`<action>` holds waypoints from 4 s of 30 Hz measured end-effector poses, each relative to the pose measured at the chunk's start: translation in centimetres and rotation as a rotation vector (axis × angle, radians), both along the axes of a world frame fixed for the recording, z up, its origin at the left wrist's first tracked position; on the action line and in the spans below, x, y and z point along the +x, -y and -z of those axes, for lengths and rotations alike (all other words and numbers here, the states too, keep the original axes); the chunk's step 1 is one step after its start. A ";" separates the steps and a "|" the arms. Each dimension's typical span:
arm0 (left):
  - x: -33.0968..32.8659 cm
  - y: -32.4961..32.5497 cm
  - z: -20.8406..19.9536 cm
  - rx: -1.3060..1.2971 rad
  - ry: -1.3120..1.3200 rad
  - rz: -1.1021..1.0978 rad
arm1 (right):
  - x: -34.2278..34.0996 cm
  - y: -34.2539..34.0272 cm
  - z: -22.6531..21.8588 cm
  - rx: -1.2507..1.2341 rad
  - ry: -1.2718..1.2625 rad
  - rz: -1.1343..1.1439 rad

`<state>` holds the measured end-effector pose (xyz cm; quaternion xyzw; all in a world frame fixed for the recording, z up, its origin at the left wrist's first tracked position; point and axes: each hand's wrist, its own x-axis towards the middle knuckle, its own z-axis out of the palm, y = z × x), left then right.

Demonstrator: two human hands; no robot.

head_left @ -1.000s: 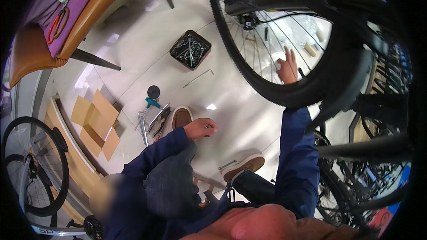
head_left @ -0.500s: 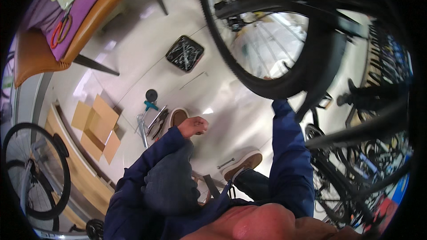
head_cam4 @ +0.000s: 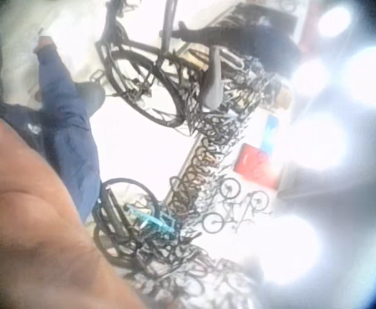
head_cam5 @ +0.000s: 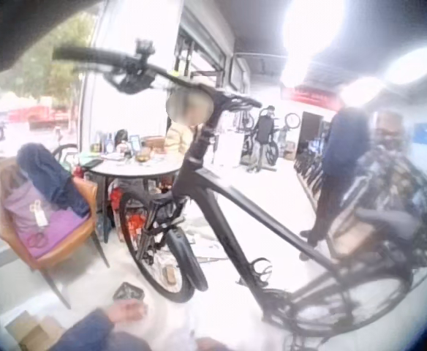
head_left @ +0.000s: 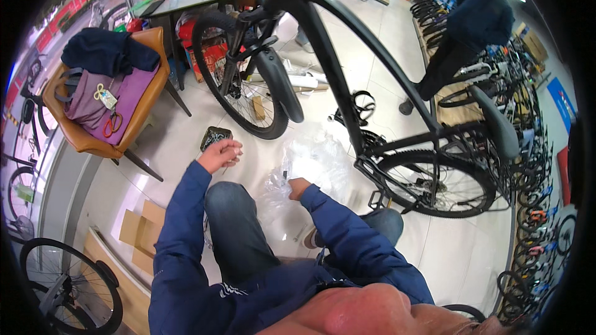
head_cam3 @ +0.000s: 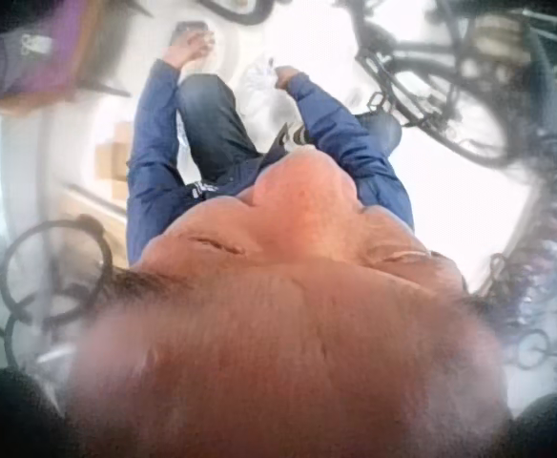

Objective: The person attaches the front wheel to a bicycle, then uses a cordless drill and wrench to tighten components. They then unpack bubble wrap and foam pieces from a plastic bag, handling several white foam parts and cardboard pieces.

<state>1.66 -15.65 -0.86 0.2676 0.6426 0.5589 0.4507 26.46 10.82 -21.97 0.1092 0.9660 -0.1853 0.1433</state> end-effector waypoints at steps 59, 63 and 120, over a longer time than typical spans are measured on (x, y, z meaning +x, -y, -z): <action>13.5 -5.2 6.5 -0.225 -0.521 0.206 | 6.4 9.7 4.9 0.036 -0.183 0.339; 13.4 -2.8 4.4 -0.289 -0.427 0.206 | 7.3 1.9 11.9 0.004 0.033 0.038; 10.7 -6.6 7.4 -0.178 -0.821 -0.110 | 3.5 4.6 -15.4 -0.355 -0.311 0.220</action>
